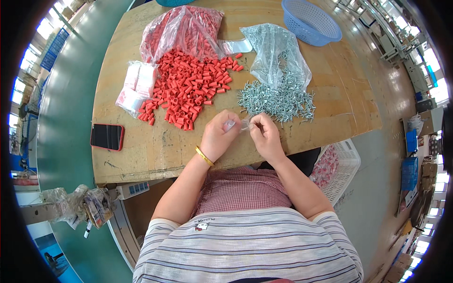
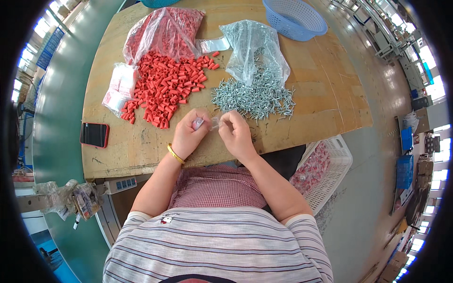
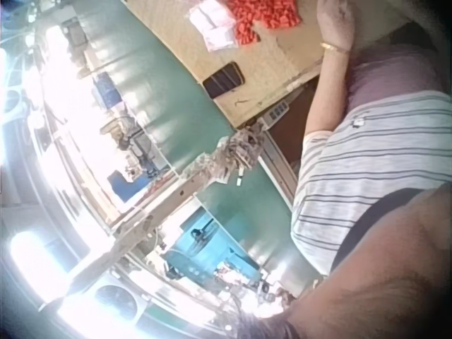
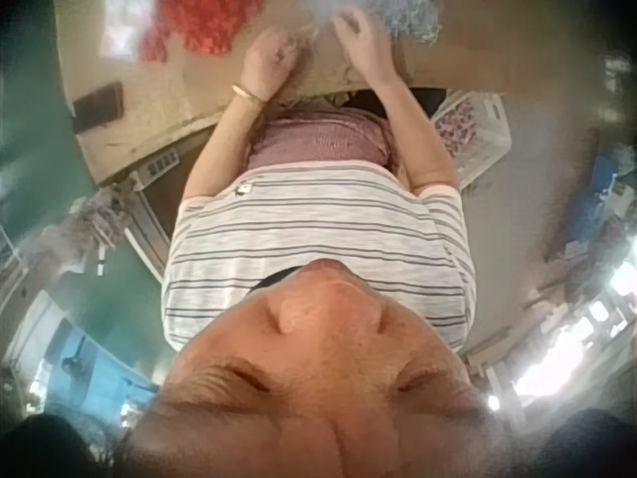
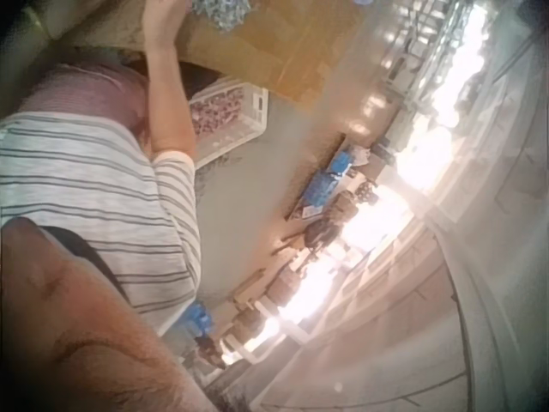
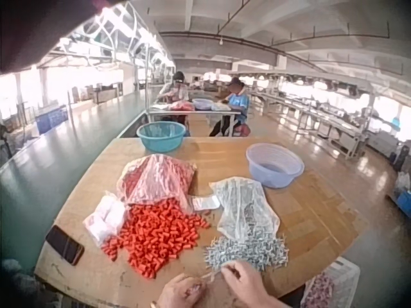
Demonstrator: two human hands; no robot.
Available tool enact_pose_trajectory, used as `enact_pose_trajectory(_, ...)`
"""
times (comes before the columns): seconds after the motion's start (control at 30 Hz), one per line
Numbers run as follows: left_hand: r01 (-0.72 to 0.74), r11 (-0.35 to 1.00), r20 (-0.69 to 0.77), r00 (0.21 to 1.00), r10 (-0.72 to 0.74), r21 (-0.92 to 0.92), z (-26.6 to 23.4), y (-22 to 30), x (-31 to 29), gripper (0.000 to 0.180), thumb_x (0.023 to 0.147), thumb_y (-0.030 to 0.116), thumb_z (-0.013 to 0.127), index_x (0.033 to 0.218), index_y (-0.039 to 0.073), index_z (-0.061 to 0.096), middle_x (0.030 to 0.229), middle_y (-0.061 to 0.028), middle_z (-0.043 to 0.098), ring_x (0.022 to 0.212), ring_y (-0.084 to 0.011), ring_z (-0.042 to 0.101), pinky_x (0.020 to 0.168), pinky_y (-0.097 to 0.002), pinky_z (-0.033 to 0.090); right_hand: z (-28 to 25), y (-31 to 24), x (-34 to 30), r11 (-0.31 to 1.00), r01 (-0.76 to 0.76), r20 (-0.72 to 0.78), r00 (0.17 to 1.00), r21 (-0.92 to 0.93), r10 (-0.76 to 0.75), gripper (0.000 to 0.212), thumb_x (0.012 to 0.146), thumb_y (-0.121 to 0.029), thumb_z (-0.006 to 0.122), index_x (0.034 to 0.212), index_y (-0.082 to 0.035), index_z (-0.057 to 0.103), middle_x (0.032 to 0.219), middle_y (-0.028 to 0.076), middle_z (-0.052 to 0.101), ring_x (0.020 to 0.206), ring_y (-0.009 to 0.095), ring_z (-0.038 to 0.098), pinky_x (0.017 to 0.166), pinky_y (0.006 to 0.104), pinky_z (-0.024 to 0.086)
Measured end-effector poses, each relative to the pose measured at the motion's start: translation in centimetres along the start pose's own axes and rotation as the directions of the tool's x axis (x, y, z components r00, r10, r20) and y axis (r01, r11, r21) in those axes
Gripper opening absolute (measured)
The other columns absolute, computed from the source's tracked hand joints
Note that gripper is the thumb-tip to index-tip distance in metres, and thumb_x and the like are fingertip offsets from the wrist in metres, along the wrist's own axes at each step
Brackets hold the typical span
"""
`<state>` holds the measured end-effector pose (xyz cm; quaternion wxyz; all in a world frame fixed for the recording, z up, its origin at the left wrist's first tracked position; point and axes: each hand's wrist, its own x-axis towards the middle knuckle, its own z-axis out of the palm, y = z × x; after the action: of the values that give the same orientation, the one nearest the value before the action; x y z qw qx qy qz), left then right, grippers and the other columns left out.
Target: Count and place small red and silver plastic/metal components into small clear plastic bags.
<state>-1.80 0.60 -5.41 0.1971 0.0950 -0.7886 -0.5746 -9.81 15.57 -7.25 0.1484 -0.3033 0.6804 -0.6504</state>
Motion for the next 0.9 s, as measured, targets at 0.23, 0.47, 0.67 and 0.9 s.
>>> enact_pose_trajectory(0.23, -0.218, 0.938, 0.106, 0.975, 0.196, 0.27, -0.1, 1.4, -0.8, 0.021, 0.074, -0.003, 0.063, 0.093, 0.005, 0.067, 0.082, -0.0094, 0.058, 0.072, -0.024, 0.056, 0.066, -0.0303, 0.047, 0.0, -0.3, 0.1, 1.0, 0.002, -0.04, 0.999, -0.015, -0.002, 0.007, 0.092, 0.0, 0.05, 0.086, -0.004, 0.051, 0.079, -0.005, 0.043, 0.066, 0.002, 0.037, 0.058, 0.0188, 0.034)
enact_pose_trajectory(0.47, -0.192, 0.954, 0.012, 0.981, 0.194, 0.229, 0.1, 1.6, -1.3, 0.014, 0.08, 0.004, 0.067, 0.094, 0.004, 0.068, 0.079, -0.0099, 0.058, 0.067, -0.0243, 0.054, 0.063, -0.0321, 0.046, -1.6, -1.6, 1.3, 0.988, -0.121, -0.063, 0.991, -0.092, 0.116, 0.008, 0.088, -0.007, 0.061, 0.092, -0.001, 0.059, 0.082, 0.005, 0.056, 0.073, 0.015, 0.057, 0.066, 0.0301, 0.046)
enact_pose_trajectory(0.67, -0.138, 0.957, -0.009, 0.989, 0.145, 0.256, -0.1, 1.2, -1.2, 0.012, 0.081, 0.006, 0.065, 0.093, 0.002, 0.065, 0.078, -0.0117, 0.057, 0.069, -0.0269, 0.056, 0.064, -0.0351, 0.047, -4.4, -3.8, 5.1, 0.616, 0.256, 0.198, 0.967, -0.745, -0.162, 0.018, 0.083, -0.01, 0.066, 0.099, -0.003, 0.062, 0.087, 0.013, 0.059, 0.083, 0.032, 0.061, 0.074, 0.0396, 0.049)
enact_pose_trajectory(0.9, -0.177, 0.949, 0.047, 0.984, 0.171, 0.261, -0.2, 1.0, -1.3, 0.013, 0.081, 0.007, 0.066, 0.093, 0.003, 0.065, 0.075, -0.0108, 0.056, 0.069, -0.0269, 0.054, 0.065, -0.0354, 0.046, -4.8, -3.5, 6.9, 0.569, 0.342, 0.365, 0.928, -0.748, -0.077, 0.014, 0.083, -0.008, 0.064, 0.096, -0.003, 0.063, 0.088, 0.014, 0.059, 0.086, 0.033, 0.06, 0.077, 0.0402, 0.049)
